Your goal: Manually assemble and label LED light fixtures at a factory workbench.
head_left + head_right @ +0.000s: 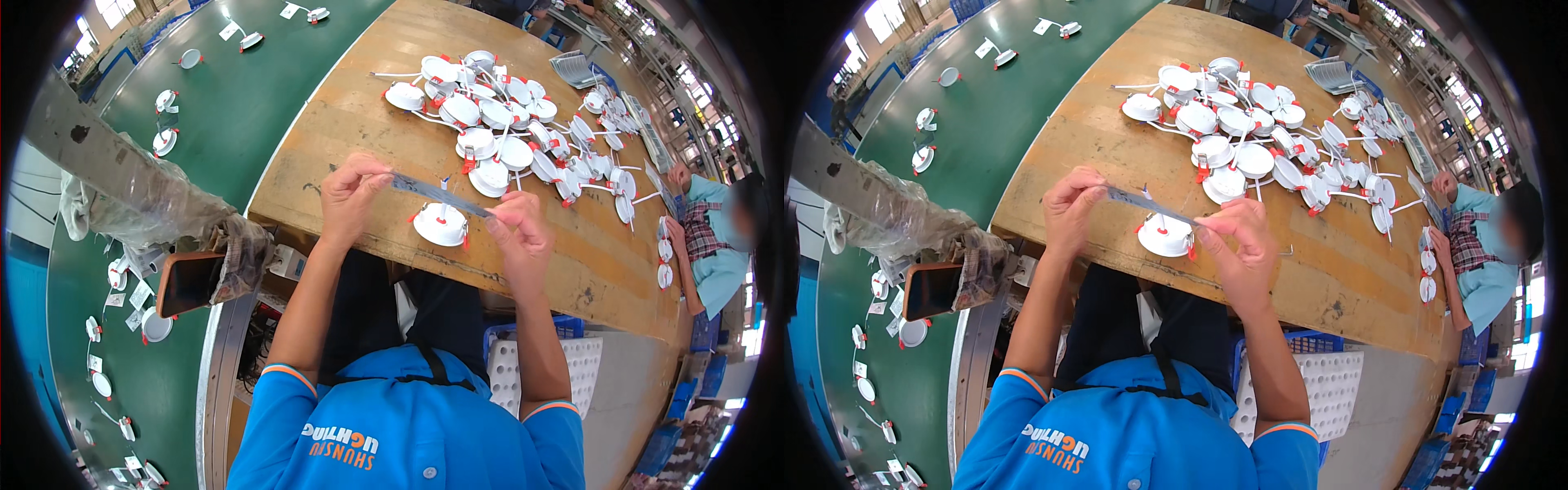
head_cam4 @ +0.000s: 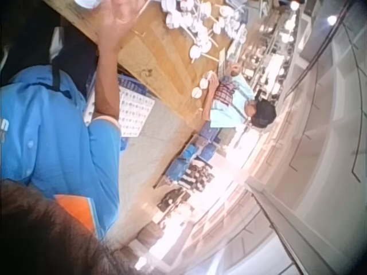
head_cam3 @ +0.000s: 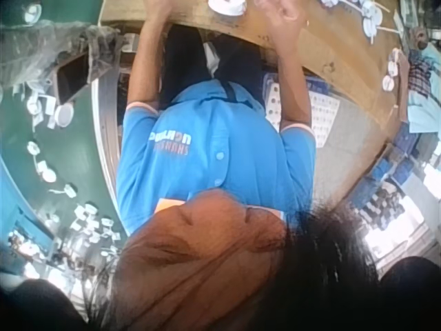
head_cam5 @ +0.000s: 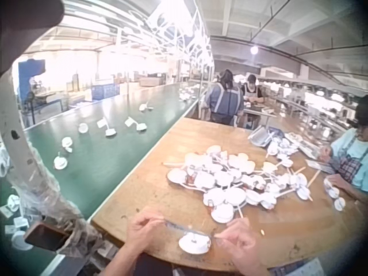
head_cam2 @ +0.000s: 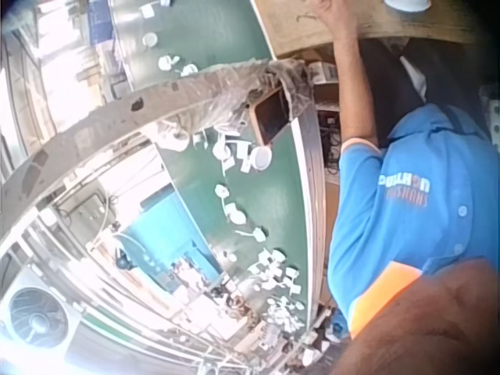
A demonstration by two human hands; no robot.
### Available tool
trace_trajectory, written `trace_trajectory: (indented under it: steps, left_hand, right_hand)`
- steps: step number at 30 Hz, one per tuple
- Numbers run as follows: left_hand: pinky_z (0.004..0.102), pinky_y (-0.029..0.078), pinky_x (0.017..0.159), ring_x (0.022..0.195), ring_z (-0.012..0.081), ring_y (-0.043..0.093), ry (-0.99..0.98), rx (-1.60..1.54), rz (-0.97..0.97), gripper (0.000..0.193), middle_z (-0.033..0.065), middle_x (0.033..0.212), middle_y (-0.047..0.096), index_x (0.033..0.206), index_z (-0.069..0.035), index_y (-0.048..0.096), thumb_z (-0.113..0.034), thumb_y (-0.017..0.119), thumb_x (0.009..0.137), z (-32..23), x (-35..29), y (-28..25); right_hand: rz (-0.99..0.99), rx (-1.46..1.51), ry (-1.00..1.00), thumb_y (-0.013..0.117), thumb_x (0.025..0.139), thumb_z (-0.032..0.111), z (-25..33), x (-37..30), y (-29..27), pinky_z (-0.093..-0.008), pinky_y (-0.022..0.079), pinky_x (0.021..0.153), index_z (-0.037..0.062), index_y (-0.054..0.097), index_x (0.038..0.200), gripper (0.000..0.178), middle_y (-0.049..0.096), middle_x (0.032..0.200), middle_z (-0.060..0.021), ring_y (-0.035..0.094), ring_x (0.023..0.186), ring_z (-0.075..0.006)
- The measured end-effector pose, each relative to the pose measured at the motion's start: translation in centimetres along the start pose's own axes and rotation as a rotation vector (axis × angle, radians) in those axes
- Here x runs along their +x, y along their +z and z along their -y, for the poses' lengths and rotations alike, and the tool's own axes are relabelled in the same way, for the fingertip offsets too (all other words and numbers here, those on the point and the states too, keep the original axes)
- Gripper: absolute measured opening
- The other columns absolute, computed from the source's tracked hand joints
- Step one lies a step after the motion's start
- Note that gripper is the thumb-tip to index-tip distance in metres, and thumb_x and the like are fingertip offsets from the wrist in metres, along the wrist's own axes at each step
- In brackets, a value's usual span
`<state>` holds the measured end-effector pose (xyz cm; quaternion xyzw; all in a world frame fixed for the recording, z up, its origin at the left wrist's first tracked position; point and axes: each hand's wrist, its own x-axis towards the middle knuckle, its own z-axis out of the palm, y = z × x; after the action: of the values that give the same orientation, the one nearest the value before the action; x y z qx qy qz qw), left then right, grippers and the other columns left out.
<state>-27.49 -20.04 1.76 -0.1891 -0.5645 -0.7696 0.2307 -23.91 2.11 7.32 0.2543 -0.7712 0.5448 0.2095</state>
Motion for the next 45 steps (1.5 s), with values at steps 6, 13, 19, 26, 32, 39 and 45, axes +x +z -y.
trace_trajectory:
  steps: [6,13,19,26,32,39,45]
  left_hand:
    - [0.0244,0.042,0.076,0.086,0.0146,0.055,-0.124,0.025,-0.095,0.009,0.0098,0.088,0.061,0.084,0.000,0.062,0.003,0.055,0.078,-0.6,-1.5,0.4]
    - [0.0272,0.041,0.085,0.101,0.0179,0.052,-0.307,0.003,-0.293,0.036,0.0127,0.111,0.054,0.119,0.003,0.042,-0.002,0.048,0.084,-1.0,-2.5,0.8]
    - [0.0352,0.034,0.092,0.108,0.0265,0.045,-0.141,0.645,0.154,0.039,0.0135,0.113,0.051,0.109,-0.003,0.053,-0.002,0.056,0.070,-0.8,-7.4,1.9]
    - [0.0429,0.026,0.095,0.118,0.0349,0.032,0.037,0.711,0.412,0.041,0.0120,0.123,0.042,0.100,-0.009,0.059,-0.011,0.070,0.060,-2.0,-6.2,5.8]
    - [0.0384,0.035,0.084,0.099,0.0244,0.053,0.239,0.674,0.547,0.013,0.0068,0.085,0.062,0.082,-0.008,0.063,-0.010,0.063,0.070,-3.0,-6.4,5.9]
    - [0.0283,0.047,0.071,0.078,0.0173,0.061,-0.602,-0.161,0.570,0.021,0.0085,0.081,0.063,0.098,0.000,0.056,-0.015,0.056,0.082,-9.8,-14.7,4.2]
    - [0.0356,0.049,0.073,0.082,0.0290,0.060,-0.998,-0.724,0.118,0.029,0.0207,0.096,0.055,0.109,0.002,0.042,-0.015,0.032,0.089,-5.4,-21.9,2.1]
  right_hand:
    - [-0.103,0.124,0.141,0.065,0.072,0.005,-0.2,-2.3,1.4,-0.0292,0.035,0.079,0.0038,0.065,0.081,0.009,0.057,0.080,-0.0029,0.046,0.088,-0.0162]
    - [-0.170,0.115,0.155,0.065,0.072,0.003,-0.6,-2.9,1.7,-0.0294,0.036,0.083,0.0021,0.063,0.080,0.009,0.058,0.079,-0.0024,0.047,0.092,-0.0185]
    - [-0.197,0.167,0.146,0.065,0.069,-0.002,-0.6,-3.7,1.8,-0.0293,0.036,0.081,0.0019,0.060,0.077,0.010,0.057,0.079,-0.0025,0.047,0.091,-0.0190]
    - [-0.123,0.035,-0.017,0.067,0.063,-0.004,0.3,-4.3,0.2,-0.0314,0.037,0.080,0.0034,0.060,0.075,0.016,0.057,0.080,-0.0035,0.048,0.089,-0.0199]
    - [-0.061,0.045,-0.053,0.067,0.064,-0.002,1.9,-4.9,-0.9,-0.0320,0.039,0.080,0.0032,0.060,0.076,0.015,0.058,0.085,-0.0053,0.050,0.089,-0.0198]
    - [0.348,0.728,0.338,0.065,0.074,0.008,4.8,-7.9,-0.9,-0.0275,0.043,0.071,0.0031,0.056,0.079,0.012,0.057,0.085,-0.0108,0.053,0.083,-0.0181]
    - [0.467,0.863,0.824,0.060,0.077,0.003,2.5,-15.2,3.1,-0.0234,0.044,0.067,0.0007,0.056,0.082,0.007,0.059,0.080,-0.0067,0.054,0.073,-0.0109]
